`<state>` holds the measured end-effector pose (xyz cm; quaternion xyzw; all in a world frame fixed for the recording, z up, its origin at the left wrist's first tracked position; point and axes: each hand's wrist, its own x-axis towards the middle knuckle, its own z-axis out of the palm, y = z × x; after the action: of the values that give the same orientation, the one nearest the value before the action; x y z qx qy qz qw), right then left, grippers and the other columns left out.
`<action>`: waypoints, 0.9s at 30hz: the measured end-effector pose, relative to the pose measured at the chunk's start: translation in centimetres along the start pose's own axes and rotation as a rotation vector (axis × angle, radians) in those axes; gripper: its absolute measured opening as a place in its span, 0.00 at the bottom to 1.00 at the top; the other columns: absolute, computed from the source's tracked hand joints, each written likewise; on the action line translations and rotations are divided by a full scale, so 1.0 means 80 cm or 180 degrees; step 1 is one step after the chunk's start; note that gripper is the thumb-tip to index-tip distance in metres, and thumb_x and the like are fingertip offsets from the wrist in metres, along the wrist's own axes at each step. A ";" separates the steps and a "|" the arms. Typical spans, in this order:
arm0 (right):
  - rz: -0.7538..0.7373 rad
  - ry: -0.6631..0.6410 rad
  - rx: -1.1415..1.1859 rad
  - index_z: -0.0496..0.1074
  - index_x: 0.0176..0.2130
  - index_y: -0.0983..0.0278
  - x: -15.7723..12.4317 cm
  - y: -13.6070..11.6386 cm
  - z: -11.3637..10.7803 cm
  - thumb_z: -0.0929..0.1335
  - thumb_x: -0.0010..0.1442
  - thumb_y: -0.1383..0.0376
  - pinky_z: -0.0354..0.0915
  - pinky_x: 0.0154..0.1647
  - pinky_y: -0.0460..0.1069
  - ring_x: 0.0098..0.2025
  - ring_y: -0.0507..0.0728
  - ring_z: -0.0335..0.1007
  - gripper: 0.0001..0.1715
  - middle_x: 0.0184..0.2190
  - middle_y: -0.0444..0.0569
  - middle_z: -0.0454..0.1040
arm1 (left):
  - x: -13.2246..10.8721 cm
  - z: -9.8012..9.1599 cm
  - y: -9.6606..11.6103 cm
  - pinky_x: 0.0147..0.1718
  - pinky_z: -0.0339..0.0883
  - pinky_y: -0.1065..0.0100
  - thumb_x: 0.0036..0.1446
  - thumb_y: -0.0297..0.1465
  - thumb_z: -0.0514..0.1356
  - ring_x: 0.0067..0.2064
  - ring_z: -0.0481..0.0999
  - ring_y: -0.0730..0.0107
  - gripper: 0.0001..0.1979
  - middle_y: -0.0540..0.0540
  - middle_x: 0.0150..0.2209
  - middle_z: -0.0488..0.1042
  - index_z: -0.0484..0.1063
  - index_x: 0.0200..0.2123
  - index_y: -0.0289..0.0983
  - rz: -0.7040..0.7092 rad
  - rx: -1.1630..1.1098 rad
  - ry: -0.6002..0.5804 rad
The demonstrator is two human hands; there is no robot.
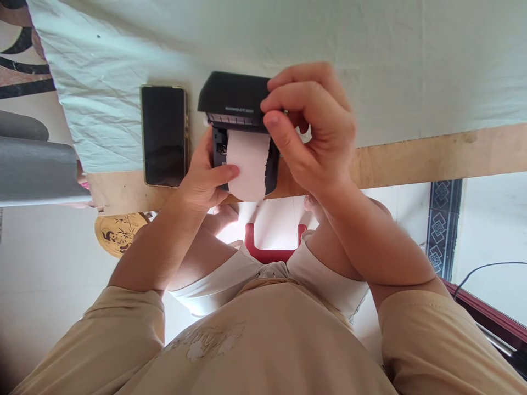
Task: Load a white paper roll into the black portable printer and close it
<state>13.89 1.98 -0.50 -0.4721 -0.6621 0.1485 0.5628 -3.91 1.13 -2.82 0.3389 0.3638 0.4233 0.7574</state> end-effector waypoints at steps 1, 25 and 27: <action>-0.0005 -0.0104 -0.0101 0.74 0.33 0.53 -0.001 0.001 -0.001 0.65 0.60 0.55 0.72 0.40 0.56 0.46 0.59 0.70 0.09 0.37 0.44 0.74 | 0.000 0.000 -0.001 0.37 0.75 0.66 0.39 0.32 0.71 0.40 0.79 0.64 0.28 0.51 0.39 0.76 0.68 0.45 0.42 0.0028 0.0003 0.0087; 0.0526 -0.0892 0.0189 0.70 0.41 0.55 -0.015 0.004 0.001 0.68 0.57 0.54 0.73 0.32 0.49 0.38 0.53 0.70 0.13 0.48 0.46 0.64 | 0.001 0.005 0.001 0.51 0.71 0.56 0.39 0.39 0.70 0.60 0.69 0.51 0.28 0.51 0.43 0.77 0.68 0.46 0.46 0.0092 -0.0391 0.0200; 0.0752 -0.0923 0.0504 0.67 0.47 0.53 -0.014 0.002 0.002 0.68 0.55 0.50 0.73 0.32 0.49 0.41 0.54 0.70 0.21 0.50 0.45 0.63 | 0.000 0.011 0.003 0.55 0.67 0.55 0.43 0.43 0.67 0.63 0.65 0.51 0.25 0.50 0.45 0.77 0.68 0.47 0.48 0.0112 -0.0584 0.0251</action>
<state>13.72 1.22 -1.40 -0.4744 -0.6625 0.3315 0.4756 -3.22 1.06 -2.19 0.2575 0.3470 0.4811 0.7628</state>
